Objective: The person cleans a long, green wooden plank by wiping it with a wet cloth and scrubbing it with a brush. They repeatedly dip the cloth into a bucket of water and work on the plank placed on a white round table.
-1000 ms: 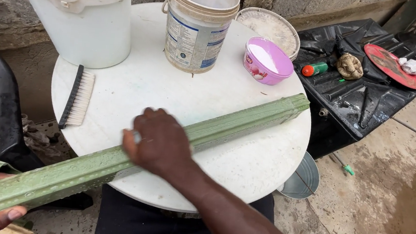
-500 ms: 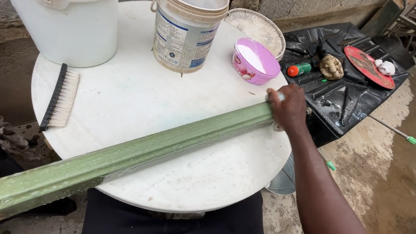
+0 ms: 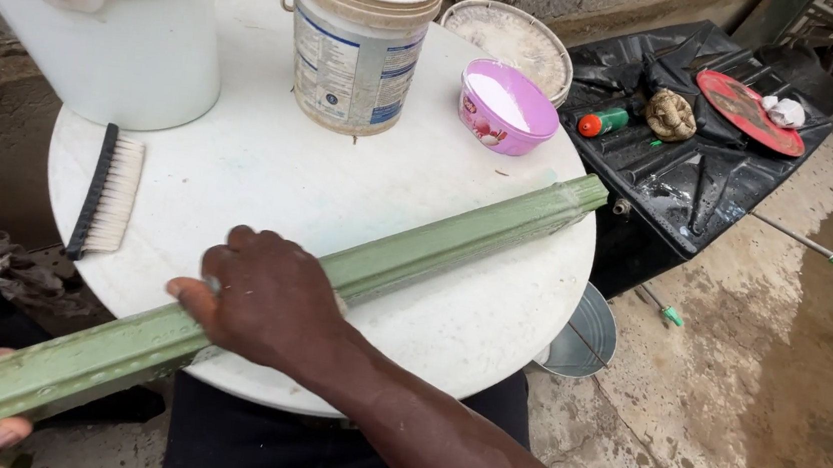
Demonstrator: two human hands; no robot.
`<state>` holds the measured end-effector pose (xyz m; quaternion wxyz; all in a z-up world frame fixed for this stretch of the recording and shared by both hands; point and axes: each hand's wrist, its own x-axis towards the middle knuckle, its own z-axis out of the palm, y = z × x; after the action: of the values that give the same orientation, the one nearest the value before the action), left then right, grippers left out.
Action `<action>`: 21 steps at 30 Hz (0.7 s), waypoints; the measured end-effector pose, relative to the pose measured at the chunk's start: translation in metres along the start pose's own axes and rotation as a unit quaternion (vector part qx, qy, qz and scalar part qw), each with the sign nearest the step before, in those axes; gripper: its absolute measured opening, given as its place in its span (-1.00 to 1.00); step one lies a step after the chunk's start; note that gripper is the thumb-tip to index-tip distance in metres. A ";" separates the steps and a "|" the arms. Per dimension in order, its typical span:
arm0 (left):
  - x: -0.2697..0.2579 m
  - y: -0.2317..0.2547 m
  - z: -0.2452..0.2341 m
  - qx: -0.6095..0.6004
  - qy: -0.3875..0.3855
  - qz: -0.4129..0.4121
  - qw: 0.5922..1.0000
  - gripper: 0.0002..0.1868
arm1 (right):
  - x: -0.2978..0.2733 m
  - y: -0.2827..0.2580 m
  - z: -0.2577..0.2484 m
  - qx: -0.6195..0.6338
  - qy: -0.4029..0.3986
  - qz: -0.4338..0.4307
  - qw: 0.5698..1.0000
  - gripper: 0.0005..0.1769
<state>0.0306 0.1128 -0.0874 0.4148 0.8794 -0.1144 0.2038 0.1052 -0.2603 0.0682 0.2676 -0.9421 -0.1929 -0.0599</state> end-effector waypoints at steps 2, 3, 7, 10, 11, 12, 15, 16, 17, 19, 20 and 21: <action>0.004 0.082 -0.017 0.113 -0.016 -0.075 0.991 -0.08 | -0.002 -0.030 0.003 0.024 -0.050 -0.068 0.996 -0.35; 0.009 0.111 -0.018 0.020 0.006 -0.106 0.994 -0.24 | -0.001 -0.029 -0.002 0.024 -0.086 -0.033 0.995 -0.37; 0.016 0.141 -0.031 -0.056 -0.028 -0.129 0.990 -0.40 | -0.013 0.079 -0.021 -0.100 0.107 0.035 0.989 -0.60; 0.017 0.135 -0.031 -0.056 -0.020 -0.044 0.997 -0.42 | -0.040 0.244 -0.079 -0.254 0.179 0.036 0.950 -0.54; 0.015 0.135 -0.032 -0.054 -0.017 -0.050 0.997 -0.42 | -0.049 0.268 -0.082 -0.252 0.175 0.032 0.951 -0.54; 0.018 0.136 -0.029 -0.088 -0.036 -0.047 0.994 -0.50 | -0.063 0.296 -0.088 -0.213 0.228 0.067 0.948 -0.60; 0.024 0.147 -0.013 -0.099 -0.070 -0.071 0.990 -0.51 | -0.082 0.315 -0.084 -0.180 0.280 0.125 0.935 -0.59; 0.028 0.152 -0.007 -0.072 -0.078 -0.098 0.990 -0.43 | -0.082 0.310 -0.078 -0.184 0.282 0.142 0.931 -0.60; 0.033 0.156 -0.006 -0.074 -0.084 -0.093 0.989 -0.43 | -0.085 0.311 -0.079 -0.187 0.285 0.148 0.928 -0.60; 0.038 0.165 -0.011 -0.037 -0.091 -0.183 0.978 0.05 | -0.088 0.308 -0.073 -0.184 0.316 0.094 0.926 -0.68; 0.040 0.168 -0.012 -0.034 -0.094 -0.184 0.978 0.05 | -0.086 0.315 -0.079 -0.182 0.316 0.097 0.926 -0.68; 0.042 0.171 -0.014 -0.041 -0.128 -0.248 0.959 0.14 | -0.085 0.321 -0.085 -0.196 0.299 0.085 0.930 -0.71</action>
<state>0.0009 0.0142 0.0561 0.4700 0.8810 0.0473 -0.0245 0.1537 -0.5844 -0.0323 0.1273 -0.9271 -0.0077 -0.3525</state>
